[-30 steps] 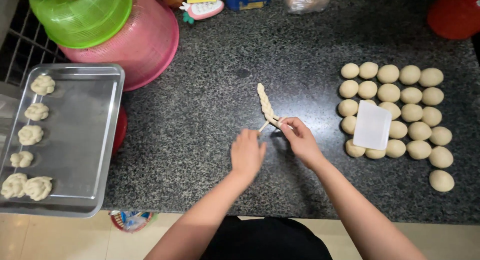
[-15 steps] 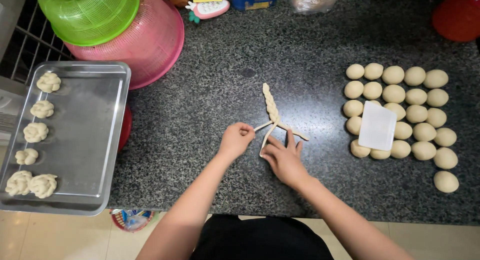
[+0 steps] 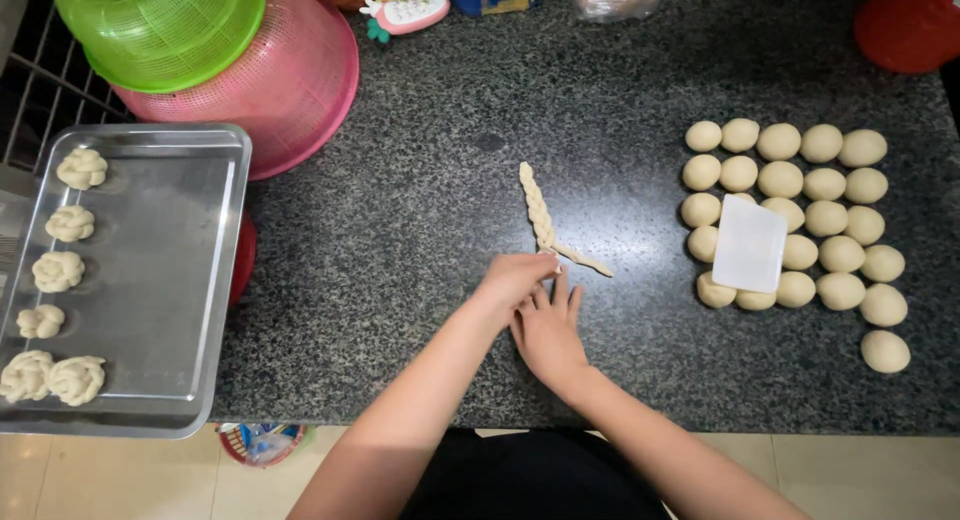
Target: The person rolls small dough balls into long, thin strips on a granite countertop. They then take three of these strips, align them, and braid them together to form a twisted rope shape.
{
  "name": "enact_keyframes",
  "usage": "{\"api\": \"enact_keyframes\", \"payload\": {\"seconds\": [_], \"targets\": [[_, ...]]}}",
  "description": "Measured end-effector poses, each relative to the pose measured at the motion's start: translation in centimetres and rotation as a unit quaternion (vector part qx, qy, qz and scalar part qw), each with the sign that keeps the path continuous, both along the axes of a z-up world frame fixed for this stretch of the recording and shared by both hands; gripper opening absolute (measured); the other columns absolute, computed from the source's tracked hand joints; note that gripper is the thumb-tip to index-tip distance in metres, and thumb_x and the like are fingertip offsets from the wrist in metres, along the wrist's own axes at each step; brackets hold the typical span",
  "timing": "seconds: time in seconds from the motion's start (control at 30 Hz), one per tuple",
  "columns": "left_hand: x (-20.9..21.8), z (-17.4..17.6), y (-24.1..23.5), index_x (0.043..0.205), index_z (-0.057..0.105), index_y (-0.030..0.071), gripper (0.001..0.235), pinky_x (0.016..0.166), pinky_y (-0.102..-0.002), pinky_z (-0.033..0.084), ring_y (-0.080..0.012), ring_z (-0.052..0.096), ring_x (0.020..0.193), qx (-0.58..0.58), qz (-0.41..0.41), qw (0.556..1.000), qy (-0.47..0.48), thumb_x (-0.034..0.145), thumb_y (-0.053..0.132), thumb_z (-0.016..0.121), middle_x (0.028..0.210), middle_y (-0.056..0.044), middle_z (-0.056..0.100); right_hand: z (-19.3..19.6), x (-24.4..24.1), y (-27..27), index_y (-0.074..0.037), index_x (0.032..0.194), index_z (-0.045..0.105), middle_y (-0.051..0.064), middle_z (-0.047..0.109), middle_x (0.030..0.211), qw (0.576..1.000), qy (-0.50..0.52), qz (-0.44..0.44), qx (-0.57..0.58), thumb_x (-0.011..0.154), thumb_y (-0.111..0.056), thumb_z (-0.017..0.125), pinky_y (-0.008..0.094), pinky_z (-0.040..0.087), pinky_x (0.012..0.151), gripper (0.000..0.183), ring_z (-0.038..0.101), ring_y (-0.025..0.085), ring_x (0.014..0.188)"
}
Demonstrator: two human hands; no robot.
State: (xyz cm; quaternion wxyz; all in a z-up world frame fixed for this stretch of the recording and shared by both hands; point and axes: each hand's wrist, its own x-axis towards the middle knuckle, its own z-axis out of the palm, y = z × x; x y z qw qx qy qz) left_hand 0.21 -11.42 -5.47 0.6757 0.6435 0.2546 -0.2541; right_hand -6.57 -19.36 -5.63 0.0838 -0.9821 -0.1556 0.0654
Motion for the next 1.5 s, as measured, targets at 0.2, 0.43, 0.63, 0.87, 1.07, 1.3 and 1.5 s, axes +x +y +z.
{"api": "enact_keyframes", "payload": {"seconds": [0.2, 0.43, 0.63, 0.87, 1.07, 1.3, 1.5], "targets": [[0.8, -8.6, -2.3, 0.097, 0.073, 0.023, 0.028, 0.077, -0.030, 0.052, -0.0198, 0.065, 0.093, 0.170, -0.071, 0.977, -0.104, 0.071, 0.032, 0.066, 0.090, -0.001, 0.071, 0.8, -1.6, -1.5, -0.014, 0.124, 0.051, 0.015, 0.042, 0.130, 0.992, -0.016, 0.122, -0.011, 0.087, -0.031, 0.047, 0.063, 0.024, 0.102, 0.041, 0.027, 0.047, 0.128], [-0.2, -10.2, -4.0, 0.106, 0.069, 0.015, 0.037, 0.078, -0.032, 0.053, -0.0179, 0.066, 0.090, 0.144, -0.047, 0.982, -0.113, 0.072, 0.030, 0.067, 0.089, -0.001, 0.071, -1.0, -3.1, -3.3, -0.015, 0.127, 0.050, 0.016, 0.043, 0.129, 0.975, -0.073, 0.209, 0.008, 0.089, -0.034, 0.044, 0.064, 0.018, 0.103, 0.043, 0.027, 0.048, 0.127], [-0.4, -8.3, -3.9, 0.108, 0.067, 0.010, 0.037, 0.078, -0.034, 0.053, -0.0202, 0.066, 0.092, 0.152, -0.051, 0.979, -0.124, 0.075, 0.027, 0.065, 0.091, -0.005, 0.071, 0.0, -3.2, -2.5, -0.012, 0.125, 0.051, 0.016, 0.045, 0.129, 0.979, -0.051, 0.195, 0.028, 0.088, -0.039, 0.042, 0.062, 0.015, 0.106, 0.047, 0.029, 0.044, 0.127], [-0.5, -4.3, -2.6, 0.108, 0.065, 0.017, 0.036, 0.086, -0.035, 0.050, -0.0191, 0.063, 0.101, 0.201, -0.120, 0.968, -0.094, 0.077, 0.034, 0.060, 0.096, 0.002, 0.070, 3.1, -2.6, 0.2, -0.008, 0.113, 0.060, 0.014, 0.059, 0.110, 0.976, -0.002, 0.212, 0.057, 0.082, -0.039, 0.045, 0.061, 0.020, 0.099, 0.047, 0.045, 0.035, 0.109], [-0.5, -6.4, -2.5, 0.106, 0.067, 0.015, 0.033, 0.083, -0.038, 0.050, -0.0231, 0.064, 0.099, 0.187, -0.110, 0.970, -0.108, 0.077, 0.030, 0.060, 0.093, -0.001, 0.071, 4.1, -2.4, -1.9, -0.012, 0.091, 0.066, 0.008, 0.066, 0.091, 0.930, -0.029, 0.303, 0.206, 0.078, -0.023, 0.055, 0.049, 0.035, 0.092, 0.020, 0.058, 0.027, 0.094], [-1.3, 0.9, -2.7, 0.106, 0.066, 0.030, 0.033, 0.085, -0.029, 0.044, -0.0134, 0.064, 0.097, 0.231, -0.119, 0.963, -0.075, 0.076, 0.039, 0.057, 0.090, 0.013, 0.070, -1.0, 0.8, -10.6, -0.013, 0.084, 0.063, 0.005, 0.061, 0.083, 0.962, -0.123, 0.059, 0.236, 0.077, -0.015, 0.059, 0.042, 0.048, 0.074, 0.008, 0.060, 0.027, 0.083], [-1.2, -3.2, -4.3, 0.106, 0.066, 0.025, 0.035, 0.088, -0.032, 0.043, -0.0143, 0.063, 0.102, 0.295, -0.143, 0.943, -0.060, 0.077, 0.041, 0.056, 0.092, 0.011, 0.070, 0.2, 4.8, -12.0, -0.015, 0.093, 0.065, 0.004, 0.057, 0.088, 0.985, -0.111, -0.068, 0.116, 0.080, -0.029, 0.067, 0.038, 0.048, 0.075, 0.019, 0.059, 0.025, 0.086]]}}
